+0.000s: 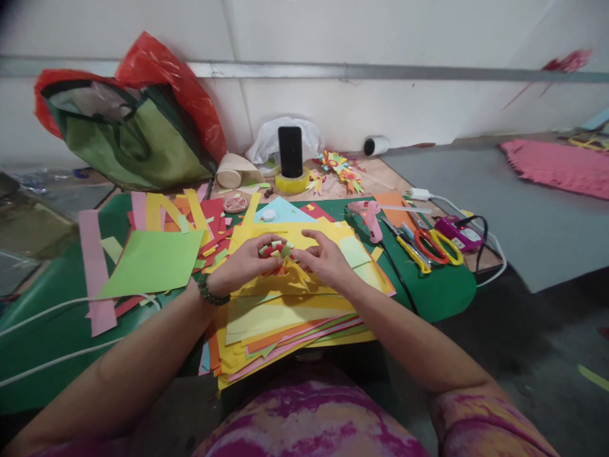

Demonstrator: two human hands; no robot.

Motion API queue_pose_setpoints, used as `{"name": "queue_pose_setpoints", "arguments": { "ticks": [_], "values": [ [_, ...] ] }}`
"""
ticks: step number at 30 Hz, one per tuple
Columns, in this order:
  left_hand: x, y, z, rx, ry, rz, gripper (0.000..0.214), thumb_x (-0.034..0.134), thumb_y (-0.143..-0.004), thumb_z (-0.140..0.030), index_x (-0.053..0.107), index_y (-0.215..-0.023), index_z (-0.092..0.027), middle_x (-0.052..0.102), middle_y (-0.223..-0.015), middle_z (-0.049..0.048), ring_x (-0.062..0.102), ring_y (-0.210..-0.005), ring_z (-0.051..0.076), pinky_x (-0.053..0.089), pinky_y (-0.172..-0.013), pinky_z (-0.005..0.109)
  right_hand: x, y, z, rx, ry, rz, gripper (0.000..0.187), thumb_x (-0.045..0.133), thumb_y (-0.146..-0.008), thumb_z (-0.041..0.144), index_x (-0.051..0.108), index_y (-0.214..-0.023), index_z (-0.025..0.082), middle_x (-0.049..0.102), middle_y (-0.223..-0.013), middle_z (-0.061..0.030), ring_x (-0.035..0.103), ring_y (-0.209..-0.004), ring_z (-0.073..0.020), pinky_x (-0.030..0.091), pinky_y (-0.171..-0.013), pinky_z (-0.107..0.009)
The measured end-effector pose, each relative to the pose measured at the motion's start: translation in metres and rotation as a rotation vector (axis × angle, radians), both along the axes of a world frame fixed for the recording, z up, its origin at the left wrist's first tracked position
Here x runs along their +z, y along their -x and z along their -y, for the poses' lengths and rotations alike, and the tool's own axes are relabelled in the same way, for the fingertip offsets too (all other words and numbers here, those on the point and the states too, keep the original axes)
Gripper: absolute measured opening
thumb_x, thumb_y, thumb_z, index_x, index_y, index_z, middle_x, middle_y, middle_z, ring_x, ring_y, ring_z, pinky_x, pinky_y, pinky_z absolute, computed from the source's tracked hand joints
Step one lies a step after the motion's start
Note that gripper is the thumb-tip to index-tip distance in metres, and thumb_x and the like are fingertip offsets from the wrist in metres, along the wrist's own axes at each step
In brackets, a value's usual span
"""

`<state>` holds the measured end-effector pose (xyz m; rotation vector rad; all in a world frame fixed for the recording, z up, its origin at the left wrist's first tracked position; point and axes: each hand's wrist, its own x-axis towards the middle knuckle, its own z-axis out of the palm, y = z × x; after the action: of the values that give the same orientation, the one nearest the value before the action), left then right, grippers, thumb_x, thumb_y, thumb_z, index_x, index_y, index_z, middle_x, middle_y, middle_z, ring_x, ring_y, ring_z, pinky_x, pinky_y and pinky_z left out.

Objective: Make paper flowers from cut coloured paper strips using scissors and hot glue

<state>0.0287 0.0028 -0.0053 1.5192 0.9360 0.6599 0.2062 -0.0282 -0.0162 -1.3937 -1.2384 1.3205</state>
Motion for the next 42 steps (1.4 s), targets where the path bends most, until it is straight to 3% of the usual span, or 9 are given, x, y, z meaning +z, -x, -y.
{"name": "queue_pose_setpoints", "arguments": {
  "ticks": [3,6,10,15,34,42],
  "values": [
    [-0.001,0.001,-0.001,-0.027,-0.014,-0.013,0.027,0.062,-0.065,-0.020,0.058,-0.091,-0.016,0.060,-0.067,-0.0033,0.061,-0.057,0.012,0.045,-0.053,0.023,0.006,-0.003,0.000,0.021,0.024,0.015,0.059,0.071,-0.071,0.028,0.050,-0.125,0.015,0.063,-0.060,0.0038,0.059,-0.059,-0.0136,0.046,-0.061,-0.026],
    [-0.003,0.001,-0.001,-0.071,-0.009,-0.017,0.032,0.062,-0.065,-0.020,0.058,-0.096,-0.016,0.061,-0.070,-0.0022,0.064,-0.059,0.014,0.046,-0.053,0.023,0.007,-0.003,0.000,0.082,0.033,-0.003,0.059,0.068,-0.072,0.025,0.048,-0.126,0.014,0.061,-0.058,0.0057,0.056,-0.055,-0.0122,0.044,-0.057,-0.025],
    [-0.002,0.001,-0.001,-0.103,-0.014,-0.029,0.032,0.061,-0.062,-0.017,0.059,-0.094,-0.017,0.064,-0.077,-0.0006,0.064,-0.060,0.014,0.051,-0.056,0.026,0.004,-0.001,0.003,0.149,0.048,0.032,0.063,0.067,-0.069,0.025,0.047,-0.128,0.012,0.054,-0.054,0.0092,0.050,-0.049,-0.0100,0.037,-0.050,-0.023],
    [0.001,0.002,-0.002,-0.122,-0.034,-0.009,0.029,0.059,-0.059,-0.014,0.061,-0.087,-0.016,0.062,-0.079,0.0003,0.061,-0.061,0.014,0.053,-0.060,0.029,0.000,0.001,0.009,0.219,0.084,0.054,0.074,0.066,-0.062,0.019,0.042,-0.132,0.012,0.063,-0.062,0.0057,0.054,-0.051,-0.0116,0.037,-0.048,-0.022],
    [-0.001,0.004,-0.003,-0.143,-0.065,-0.094,0.031,0.055,-0.059,-0.013,0.059,-0.090,-0.015,0.061,-0.079,-0.0008,0.059,-0.063,0.013,0.051,-0.062,0.027,-0.007,-0.001,0.012,0.224,0.043,0.138,0.074,0.065,-0.062,0.023,0.042,-0.132,0.015,0.064,-0.059,0.0057,0.058,-0.053,-0.0145,0.041,-0.051,-0.024],
    [-0.002,0.005,-0.003,-0.150,-0.085,-0.103,0.030,0.056,-0.060,-0.013,0.058,-0.090,-0.016,0.060,-0.078,-0.0018,0.059,-0.063,0.012,0.051,-0.063,0.026,-0.005,-0.001,0.012,0.246,0.047,0.152,0.072,0.067,-0.063,0.029,0.043,-0.130,0.015,0.063,-0.059,0.0057,0.049,-0.045,-0.0112,0.032,-0.045,-0.022]
  ]
}}
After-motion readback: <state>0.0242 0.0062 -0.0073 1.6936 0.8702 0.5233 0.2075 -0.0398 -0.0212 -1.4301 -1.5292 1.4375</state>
